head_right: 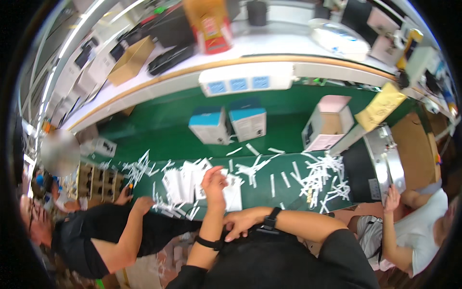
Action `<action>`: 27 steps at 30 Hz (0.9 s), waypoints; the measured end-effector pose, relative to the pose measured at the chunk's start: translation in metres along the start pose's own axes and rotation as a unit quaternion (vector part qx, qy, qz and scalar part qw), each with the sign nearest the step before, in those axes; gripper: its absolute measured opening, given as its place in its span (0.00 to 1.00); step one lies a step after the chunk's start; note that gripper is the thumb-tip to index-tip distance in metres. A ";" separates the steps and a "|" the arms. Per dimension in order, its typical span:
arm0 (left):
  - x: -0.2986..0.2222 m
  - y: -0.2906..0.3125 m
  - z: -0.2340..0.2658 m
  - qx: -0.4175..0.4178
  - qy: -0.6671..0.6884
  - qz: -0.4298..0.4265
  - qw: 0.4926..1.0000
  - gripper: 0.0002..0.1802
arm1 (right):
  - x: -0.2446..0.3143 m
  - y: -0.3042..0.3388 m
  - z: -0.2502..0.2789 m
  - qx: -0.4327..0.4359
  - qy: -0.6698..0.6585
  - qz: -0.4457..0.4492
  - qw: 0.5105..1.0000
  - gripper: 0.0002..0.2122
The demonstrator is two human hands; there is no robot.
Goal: Packing electronic items and instruction booklets into retail boxes at a factory assembly station.
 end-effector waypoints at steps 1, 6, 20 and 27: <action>0.012 -0.004 0.005 -0.024 0.028 0.033 0.999 0.13 | -0.014 -0.007 0.004 0.017 -0.069 -0.013 0.997 0.25; 0.052 -0.002 0.045 -0.111 -0.019 0.012 0.994 0.11 | 0.001 -0.010 -0.008 0.039 0.003 -0.048 0.998 0.23; -0.001 0.009 0.040 -0.064 -0.130 -0.084 0.986 0.07 | 0.127 0.096 0.046 -0.062 0.349 0.019 0.935 0.21; -0.048 0.020 -0.006 0.101 -0.276 -0.209 0.933 0.09 | 0.312 0.178 -0.003 -0.376 0.476 0.428 0.670 0.22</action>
Point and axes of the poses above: each hand's wrist, its own y-axis away from the middle knuckle, its own z-axis out of the back of the hand, x = y × z, the point moved 7 cm from there along -y, towards the middle knuckle, and after that the axes turned 15 degrees about -y, right-handed, at the moved point
